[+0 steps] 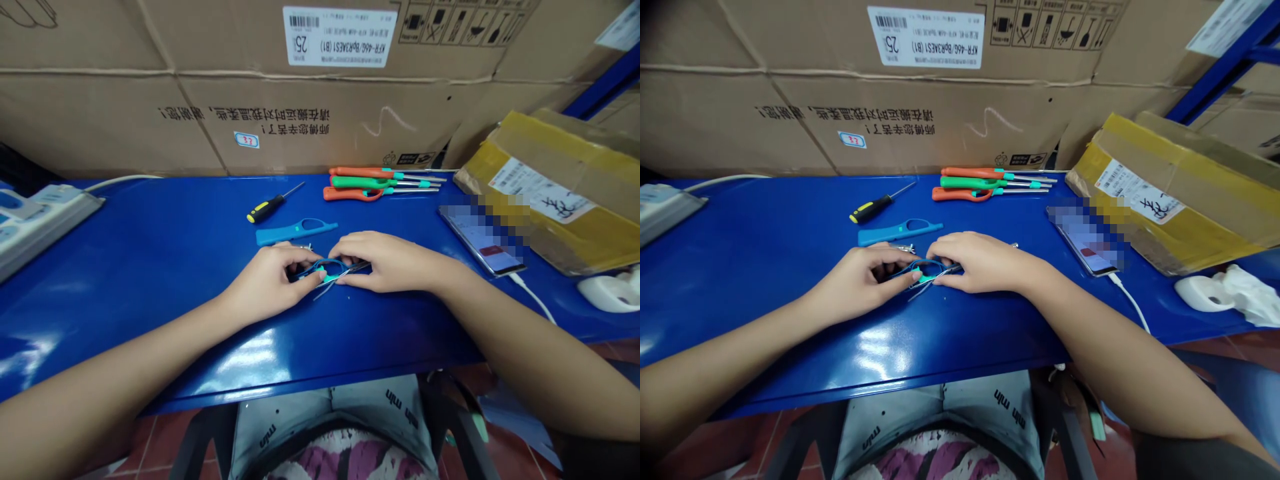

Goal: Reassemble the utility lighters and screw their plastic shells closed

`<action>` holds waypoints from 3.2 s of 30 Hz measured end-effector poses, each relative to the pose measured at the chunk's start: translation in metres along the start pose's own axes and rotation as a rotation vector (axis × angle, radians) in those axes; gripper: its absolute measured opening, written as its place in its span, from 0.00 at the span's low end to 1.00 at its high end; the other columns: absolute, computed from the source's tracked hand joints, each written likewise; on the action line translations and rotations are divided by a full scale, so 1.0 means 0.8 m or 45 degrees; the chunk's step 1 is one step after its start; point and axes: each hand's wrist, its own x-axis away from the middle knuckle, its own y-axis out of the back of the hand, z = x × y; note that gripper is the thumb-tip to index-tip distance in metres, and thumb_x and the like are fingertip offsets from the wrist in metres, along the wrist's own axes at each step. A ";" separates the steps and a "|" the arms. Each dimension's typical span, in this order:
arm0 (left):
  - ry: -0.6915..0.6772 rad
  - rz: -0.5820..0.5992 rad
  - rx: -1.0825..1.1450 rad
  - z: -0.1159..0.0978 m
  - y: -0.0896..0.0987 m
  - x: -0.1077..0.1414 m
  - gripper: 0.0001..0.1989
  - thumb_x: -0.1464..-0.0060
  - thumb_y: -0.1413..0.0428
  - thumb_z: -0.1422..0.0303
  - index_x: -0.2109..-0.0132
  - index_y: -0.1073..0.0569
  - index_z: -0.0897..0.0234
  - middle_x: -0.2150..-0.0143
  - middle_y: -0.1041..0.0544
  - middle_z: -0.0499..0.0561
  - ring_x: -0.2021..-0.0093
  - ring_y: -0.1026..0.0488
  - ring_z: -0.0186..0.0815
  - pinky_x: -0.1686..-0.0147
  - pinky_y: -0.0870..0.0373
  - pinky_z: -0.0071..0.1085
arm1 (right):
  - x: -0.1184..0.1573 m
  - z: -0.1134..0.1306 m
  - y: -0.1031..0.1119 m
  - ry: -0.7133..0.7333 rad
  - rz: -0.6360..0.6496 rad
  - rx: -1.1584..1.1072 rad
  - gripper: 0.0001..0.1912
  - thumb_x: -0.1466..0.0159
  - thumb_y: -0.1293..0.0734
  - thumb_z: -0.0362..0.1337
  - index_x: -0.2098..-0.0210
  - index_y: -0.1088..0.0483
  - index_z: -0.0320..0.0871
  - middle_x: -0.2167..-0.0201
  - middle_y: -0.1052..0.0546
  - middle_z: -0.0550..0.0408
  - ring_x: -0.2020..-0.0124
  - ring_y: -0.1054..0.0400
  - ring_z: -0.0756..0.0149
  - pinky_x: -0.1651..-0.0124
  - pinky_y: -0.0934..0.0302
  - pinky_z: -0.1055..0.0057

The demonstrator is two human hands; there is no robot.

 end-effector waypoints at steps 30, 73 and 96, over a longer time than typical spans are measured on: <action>-0.558 0.129 -0.382 0.010 -0.002 0.004 0.17 0.32 0.50 0.72 0.41 0.24 0.60 0.44 0.25 0.58 0.43 0.28 0.44 0.44 0.30 0.43 | 0.019 -0.017 0.033 -0.119 0.054 -0.097 0.08 0.36 0.30 0.37 0.58 0.27 0.42 0.59 0.25 0.52 0.60 0.32 0.64 0.57 0.39 0.69; -0.585 0.157 -0.557 0.005 -0.001 0.003 0.21 0.32 0.54 0.75 0.38 0.26 0.58 0.43 0.27 0.60 0.45 0.30 0.48 0.48 0.28 0.47 | 0.016 -0.013 0.032 -0.189 0.086 -0.181 0.05 0.35 0.33 0.34 0.67 0.26 0.40 0.67 0.24 0.55 0.67 0.32 0.68 0.62 0.40 0.71; -0.597 0.169 -0.638 0.002 -0.002 0.007 0.23 0.34 0.53 0.76 0.38 0.26 0.59 0.42 0.28 0.61 0.44 0.31 0.50 0.48 0.27 0.50 | 0.014 -0.010 0.032 -0.244 0.021 -0.173 0.05 0.38 0.31 0.32 0.63 0.23 0.40 0.66 0.21 0.55 0.67 0.31 0.69 0.63 0.39 0.73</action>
